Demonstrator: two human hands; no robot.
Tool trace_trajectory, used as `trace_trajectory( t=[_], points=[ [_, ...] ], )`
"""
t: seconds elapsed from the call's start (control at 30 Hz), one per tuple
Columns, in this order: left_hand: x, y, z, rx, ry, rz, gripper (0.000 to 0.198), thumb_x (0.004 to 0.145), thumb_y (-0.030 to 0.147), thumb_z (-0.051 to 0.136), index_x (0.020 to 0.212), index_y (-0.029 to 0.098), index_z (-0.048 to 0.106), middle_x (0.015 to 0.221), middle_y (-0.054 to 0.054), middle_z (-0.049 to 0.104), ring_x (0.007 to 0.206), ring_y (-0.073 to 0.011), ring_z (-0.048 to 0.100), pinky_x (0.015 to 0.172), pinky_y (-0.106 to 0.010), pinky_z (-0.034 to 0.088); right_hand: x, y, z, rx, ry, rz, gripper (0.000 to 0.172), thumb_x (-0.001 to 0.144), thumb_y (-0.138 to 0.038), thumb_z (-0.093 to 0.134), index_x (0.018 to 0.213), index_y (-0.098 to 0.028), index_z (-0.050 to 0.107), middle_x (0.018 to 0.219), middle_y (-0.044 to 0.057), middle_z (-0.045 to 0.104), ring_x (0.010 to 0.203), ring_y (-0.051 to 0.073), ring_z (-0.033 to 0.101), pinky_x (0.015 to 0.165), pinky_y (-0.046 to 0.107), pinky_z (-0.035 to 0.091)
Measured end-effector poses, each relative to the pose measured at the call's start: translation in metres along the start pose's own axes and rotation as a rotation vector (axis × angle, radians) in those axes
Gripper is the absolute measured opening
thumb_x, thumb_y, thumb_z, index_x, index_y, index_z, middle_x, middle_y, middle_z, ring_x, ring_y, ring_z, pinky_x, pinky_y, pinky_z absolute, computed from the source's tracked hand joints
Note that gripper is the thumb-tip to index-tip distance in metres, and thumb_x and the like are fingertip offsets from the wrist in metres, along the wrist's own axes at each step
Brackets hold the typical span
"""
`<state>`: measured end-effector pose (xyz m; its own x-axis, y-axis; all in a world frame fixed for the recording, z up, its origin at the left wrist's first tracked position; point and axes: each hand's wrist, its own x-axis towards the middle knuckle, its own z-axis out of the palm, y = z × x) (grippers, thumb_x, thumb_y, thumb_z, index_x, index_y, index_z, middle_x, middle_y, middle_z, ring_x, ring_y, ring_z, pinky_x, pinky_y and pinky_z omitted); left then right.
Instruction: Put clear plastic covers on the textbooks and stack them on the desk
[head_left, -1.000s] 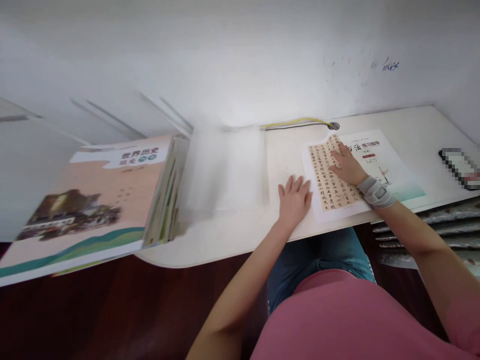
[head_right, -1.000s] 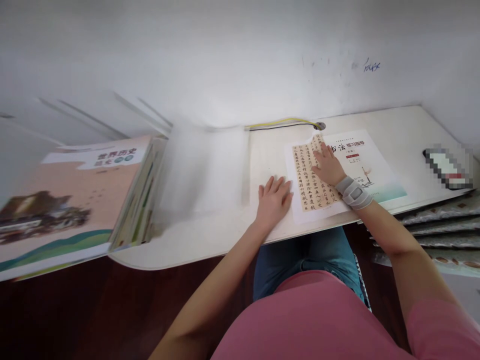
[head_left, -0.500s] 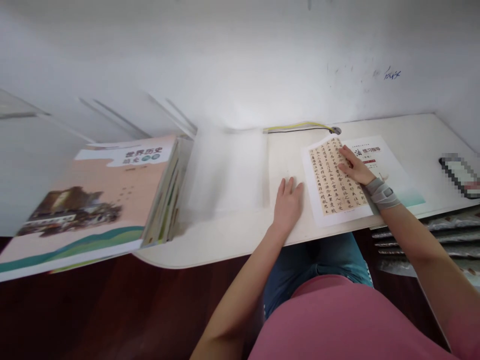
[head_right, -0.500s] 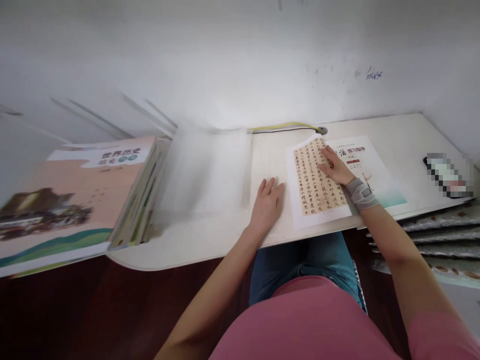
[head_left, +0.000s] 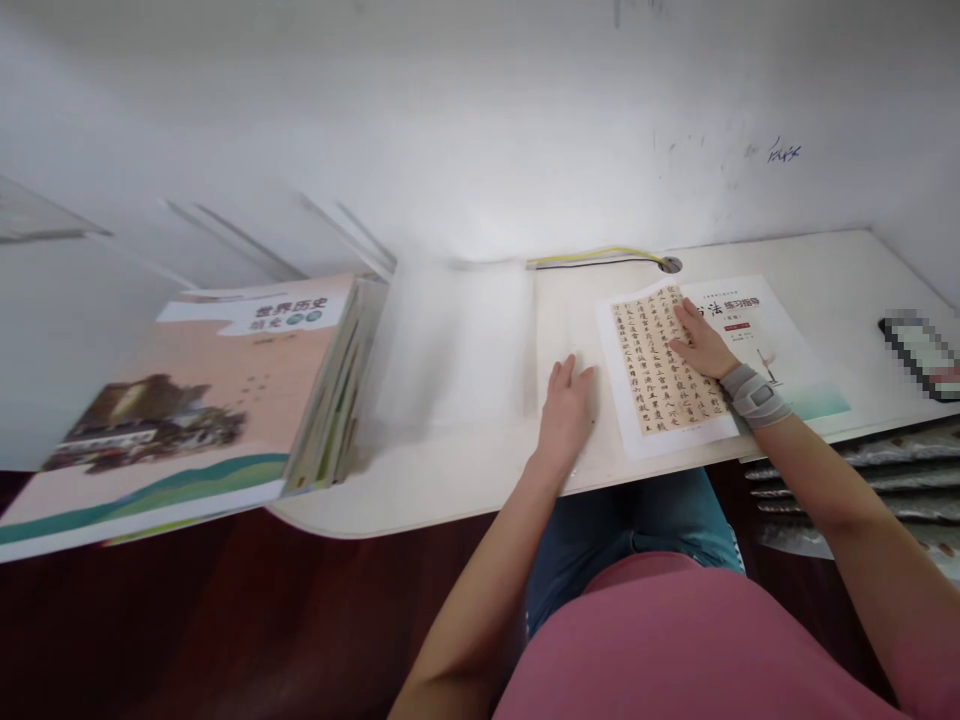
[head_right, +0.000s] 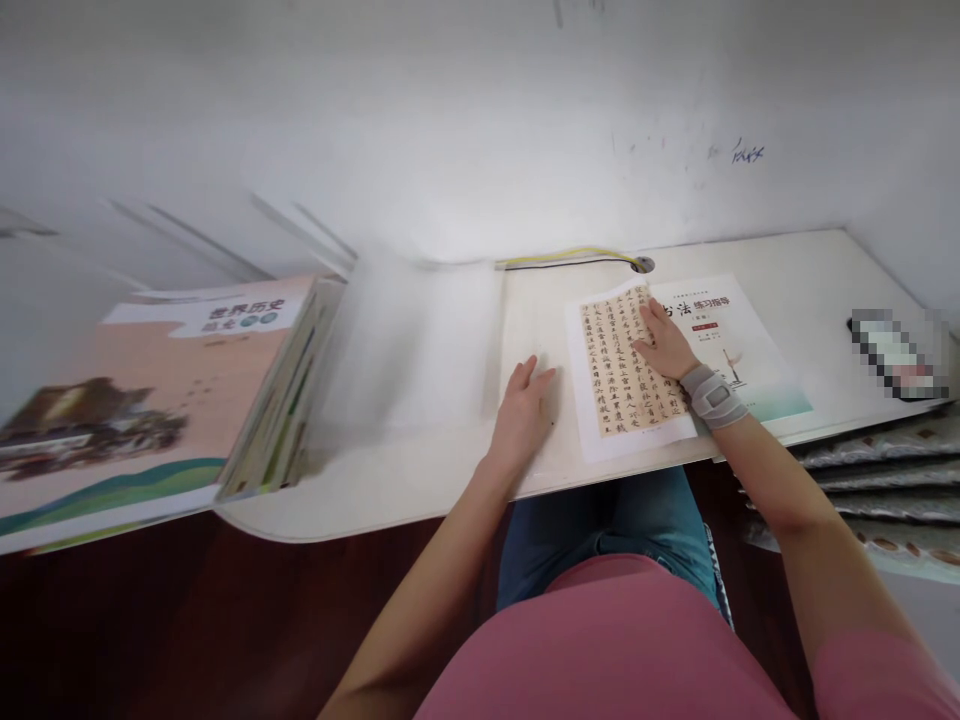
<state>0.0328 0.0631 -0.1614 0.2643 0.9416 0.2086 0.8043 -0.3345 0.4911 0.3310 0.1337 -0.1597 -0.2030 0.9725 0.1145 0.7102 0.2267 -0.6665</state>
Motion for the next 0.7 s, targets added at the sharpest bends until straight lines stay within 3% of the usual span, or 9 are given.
trace_trajectory(
  t=[0.2,0.3,0.4,0.53,0.7],
  points=[
    [0.003,0.000,-0.012,0.077,-0.011,-0.087,0.053,0.082,0.001,0.030,0.129,0.011,0.055,0.150,-0.013,0.038,0.142,-0.0275,0.027,0.111,-0.047,0.038,-0.001,-0.005,-0.008,0.268,-0.002,0.016,0.092,0.071,-0.073,0.058,0.148,-0.031,0.030,0.160,0.000,0.013,0.145,0.032,0.013,0.118,0.052,0.018],
    [0.001,0.000,-0.022,0.248,-0.026,-0.052,0.053,0.083,0.001,0.029,0.128,0.008,0.055,0.148,-0.015,0.041,0.144,-0.0293,0.020,0.110,-0.049,0.037,-0.003,-0.004,-0.011,0.360,0.081,0.061,0.088,0.071,-0.069,0.061,0.145,-0.028,0.037,0.159,0.003,0.018,0.143,0.032,0.021,0.117,0.051,0.024],
    [-0.003,0.001,-0.035,0.434,-0.100,0.005,0.052,0.084,0.000,0.026,0.127,0.003,0.055,0.144,-0.019,0.045,0.141,-0.0297,0.028,0.111,-0.046,0.035,-0.004,-0.002,-0.014,0.415,0.090,0.061,0.083,0.073,-0.068,0.060,0.142,-0.027,0.042,0.155,0.004,0.029,0.139,0.032,0.031,0.115,0.052,0.029],
    [-0.005,0.004,-0.048,0.602,-0.170,0.042,0.049,0.088,0.002,0.024,0.125,0.000,0.056,0.130,-0.022,0.058,0.134,-0.0308,0.041,0.108,-0.045,0.036,-0.005,0.001,-0.013,0.290,0.071,-0.001,0.079,0.076,-0.071,0.054,0.142,-0.028,0.043,0.154,0.004,0.032,0.141,0.032,0.029,0.116,0.053,0.026],
    [0.007,0.016,-0.040,0.568,-0.271,0.184,0.049,0.088,0.001,0.024,0.129,-0.005,0.050,0.138,-0.025,0.049,0.134,-0.0267,0.041,0.111,-0.038,0.033,-0.006,0.001,-0.004,0.092,0.068,-0.105,0.080,0.081,-0.073,0.042,0.146,-0.026,0.036,0.157,0.004,0.023,0.144,0.029,0.020,0.118,0.048,0.021]
  ],
)
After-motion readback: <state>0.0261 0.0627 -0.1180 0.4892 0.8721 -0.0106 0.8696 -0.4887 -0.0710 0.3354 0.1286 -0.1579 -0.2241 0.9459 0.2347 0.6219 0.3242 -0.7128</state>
